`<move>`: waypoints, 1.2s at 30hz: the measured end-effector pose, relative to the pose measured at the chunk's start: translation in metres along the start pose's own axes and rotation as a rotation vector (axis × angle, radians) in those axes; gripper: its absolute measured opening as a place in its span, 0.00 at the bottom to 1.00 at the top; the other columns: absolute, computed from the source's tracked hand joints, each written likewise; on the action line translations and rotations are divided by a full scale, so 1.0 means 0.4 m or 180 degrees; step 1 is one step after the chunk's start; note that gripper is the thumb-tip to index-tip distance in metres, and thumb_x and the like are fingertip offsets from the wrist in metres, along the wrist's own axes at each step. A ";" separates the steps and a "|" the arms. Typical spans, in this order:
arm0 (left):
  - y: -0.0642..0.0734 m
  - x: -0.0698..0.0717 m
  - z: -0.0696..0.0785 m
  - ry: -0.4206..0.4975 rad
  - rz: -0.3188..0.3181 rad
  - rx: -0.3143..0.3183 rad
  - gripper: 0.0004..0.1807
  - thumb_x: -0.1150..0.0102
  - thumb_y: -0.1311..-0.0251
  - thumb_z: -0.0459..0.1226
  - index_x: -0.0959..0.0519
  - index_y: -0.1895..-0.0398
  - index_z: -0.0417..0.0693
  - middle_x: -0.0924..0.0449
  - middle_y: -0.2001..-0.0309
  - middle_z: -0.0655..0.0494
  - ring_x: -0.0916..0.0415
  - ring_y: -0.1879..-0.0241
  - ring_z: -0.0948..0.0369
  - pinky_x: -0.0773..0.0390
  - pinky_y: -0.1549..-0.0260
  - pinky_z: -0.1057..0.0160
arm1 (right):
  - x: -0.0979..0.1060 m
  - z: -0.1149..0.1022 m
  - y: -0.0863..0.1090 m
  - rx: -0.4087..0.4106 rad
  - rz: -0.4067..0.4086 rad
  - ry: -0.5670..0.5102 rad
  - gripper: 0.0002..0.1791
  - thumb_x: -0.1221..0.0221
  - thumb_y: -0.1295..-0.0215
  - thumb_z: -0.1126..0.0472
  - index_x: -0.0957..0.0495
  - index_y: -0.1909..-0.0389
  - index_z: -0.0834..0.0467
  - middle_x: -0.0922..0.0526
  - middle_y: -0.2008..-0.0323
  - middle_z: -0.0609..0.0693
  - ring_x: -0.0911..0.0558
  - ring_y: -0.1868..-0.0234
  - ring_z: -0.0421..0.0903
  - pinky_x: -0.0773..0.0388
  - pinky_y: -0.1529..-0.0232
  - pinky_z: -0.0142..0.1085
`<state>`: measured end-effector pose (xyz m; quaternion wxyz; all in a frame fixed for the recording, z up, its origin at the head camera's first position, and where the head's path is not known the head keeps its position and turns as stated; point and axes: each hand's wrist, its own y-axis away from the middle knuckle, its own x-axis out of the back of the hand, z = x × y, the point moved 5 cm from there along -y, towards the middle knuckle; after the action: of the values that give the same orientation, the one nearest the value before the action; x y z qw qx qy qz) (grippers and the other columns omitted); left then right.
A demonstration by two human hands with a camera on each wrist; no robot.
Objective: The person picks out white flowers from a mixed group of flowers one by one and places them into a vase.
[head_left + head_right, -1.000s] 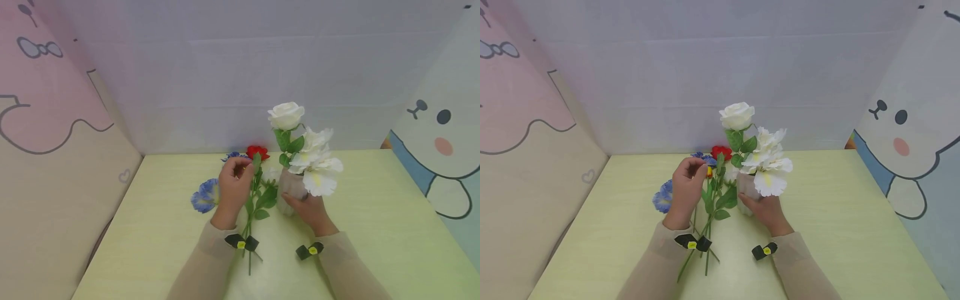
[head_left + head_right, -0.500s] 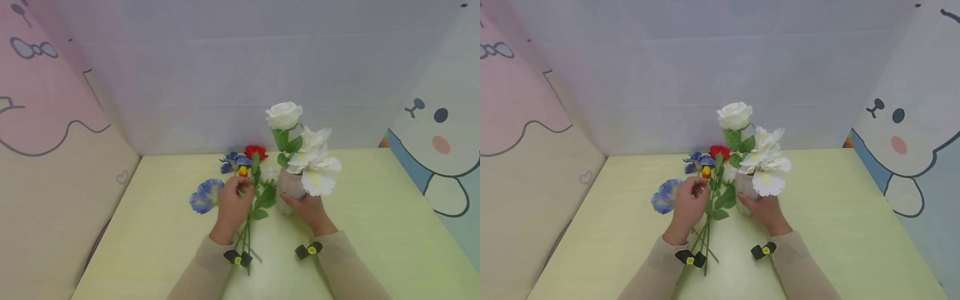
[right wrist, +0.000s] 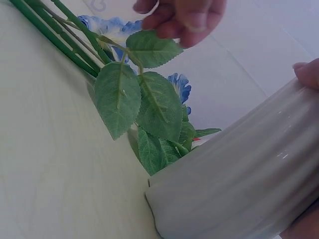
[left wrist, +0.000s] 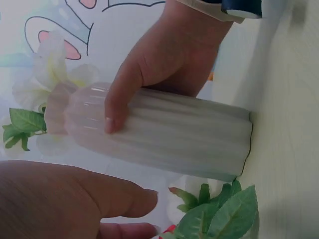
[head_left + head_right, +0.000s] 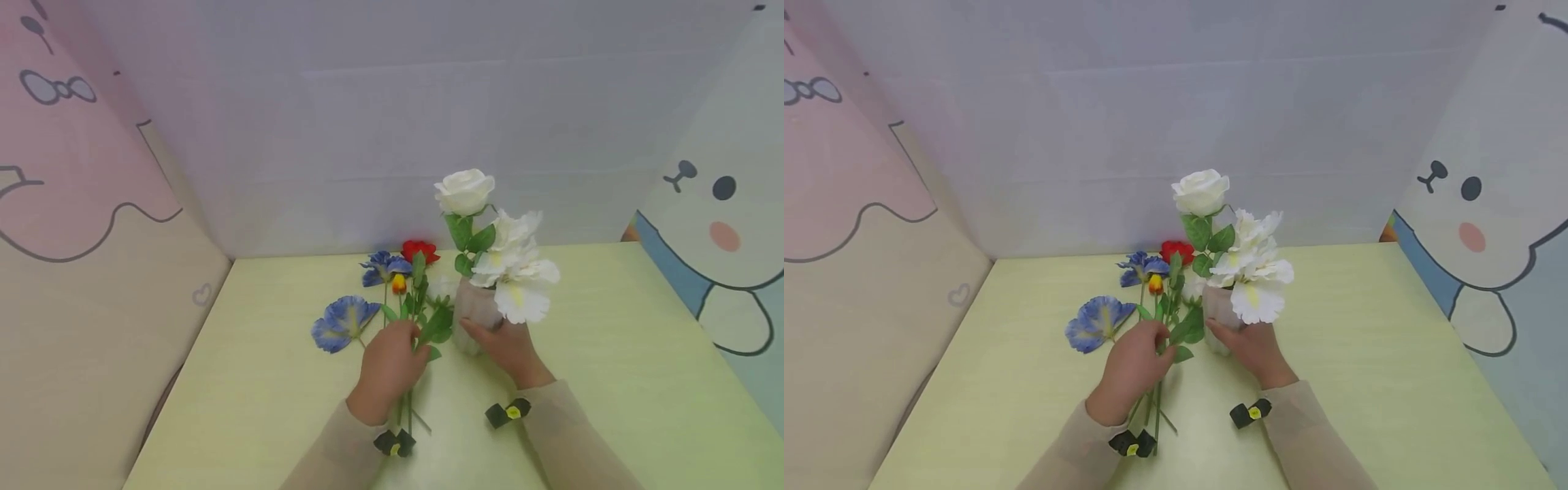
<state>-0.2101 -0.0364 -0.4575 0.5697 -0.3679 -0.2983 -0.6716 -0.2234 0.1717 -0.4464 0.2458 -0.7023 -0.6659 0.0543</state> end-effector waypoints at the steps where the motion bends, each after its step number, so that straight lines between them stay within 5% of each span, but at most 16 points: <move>1: 0.001 -0.001 -0.001 -0.0107 -0.0008 0.0022 0.13 0.33 0.37 0.45 0.17 0.57 0.46 0.18 0.62 0.56 0.20 0.64 0.57 0.20 0.67 0.55 | 0.000 0.000 0.000 0.0007 0.0001 -0.0015 0.46 0.26 0.47 0.74 0.41 0.30 0.69 0.27 0.43 0.61 0.28 0.46 0.43 0.33 0.41 0.26; 8: 0.007 0.002 -0.012 -0.0371 -0.0125 0.0162 0.14 0.32 0.38 0.46 0.24 0.74 0.50 0.27 0.76 0.59 0.30 0.79 0.60 0.29 0.81 0.59 | 0.001 0.011 0.000 0.0028 0.0002 -0.0063 0.47 0.26 0.48 0.74 0.41 0.30 0.68 0.27 0.44 0.59 0.27 0.46 0.43 0.33 0.41 0.27; 16: 0.022 0.007 -0.016 -0.0939 -0.0149 0.0053 0.10 0.36 0.39 0.32 0.24 0.76 0.48 0.28 0.81 0.54 0.29 0.80 0.57 0.29 0.85 0.58 | 0.001 0.008 0.000 -0.0027 -0.0007 -0.0044 0.46 0.26 0.47 0.74 0.41 0.30 0.68 0.27 0.46 0.59 0.27 0.48 0.44 0.31 0.43 0.28; 22: 0.021 -0.005 -0.031 -0.1238 -0.0423 0.0178 0.15 0.41 0.43 0.26 0.27 0.85 0.48 0.28 0.82 0.54 0.29 0.81 0.58 0.27 0.86 0.58 | 0.001 0.005 0.001 -0.0048 -0.0003 0.0001 0.46 0.26 0.47 0.73 0.41 0.30 0.68 0.28 0.44 0.60 0.28 0.46 0.43 0.33 0.42 0.27; 29: 0.009 -0.028 -0.051 -0.0945 -0.0484 0.0232 0.17 0.42 0.42 0.26 0.29 0.86 0.49 0.31 0.84 0.56 0.33 0.83 0.59 0.30 0.87 0.59 | 0.001 0.002 0.000 -0.0003 -0.0026 -0.0095 0.45 0.27 0.47 0.74 0.41 0.31 0.68 0.27 0.44 0.60 0.27 0.46 0.43 0.32 0.42 0.27; 36: -0.006 -0.044 -0.073 -0.0229 -0.0686 0.0185 0.24 0.44 0.52 0.24 0.42 0.92 0.54 0.53 0.88 0.63 0.51 0.85 0.63 0.47 0.86 0.66 | -0.001 0.004 0.000 0.0011 -0.0034 -0.0127 0.45 0.27 0.47 0.75 0.41 0.30 0.68 0.27 0.44 0.59 0.27 0.46 0.42 0.32 0.41 0.27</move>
<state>-0.2154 -0.0503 -0.4882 0.4936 -0.3409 -0.3757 -0.7064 -0.2241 0.1717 -0.4477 0.2340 -0.6970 -0.6744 0.0682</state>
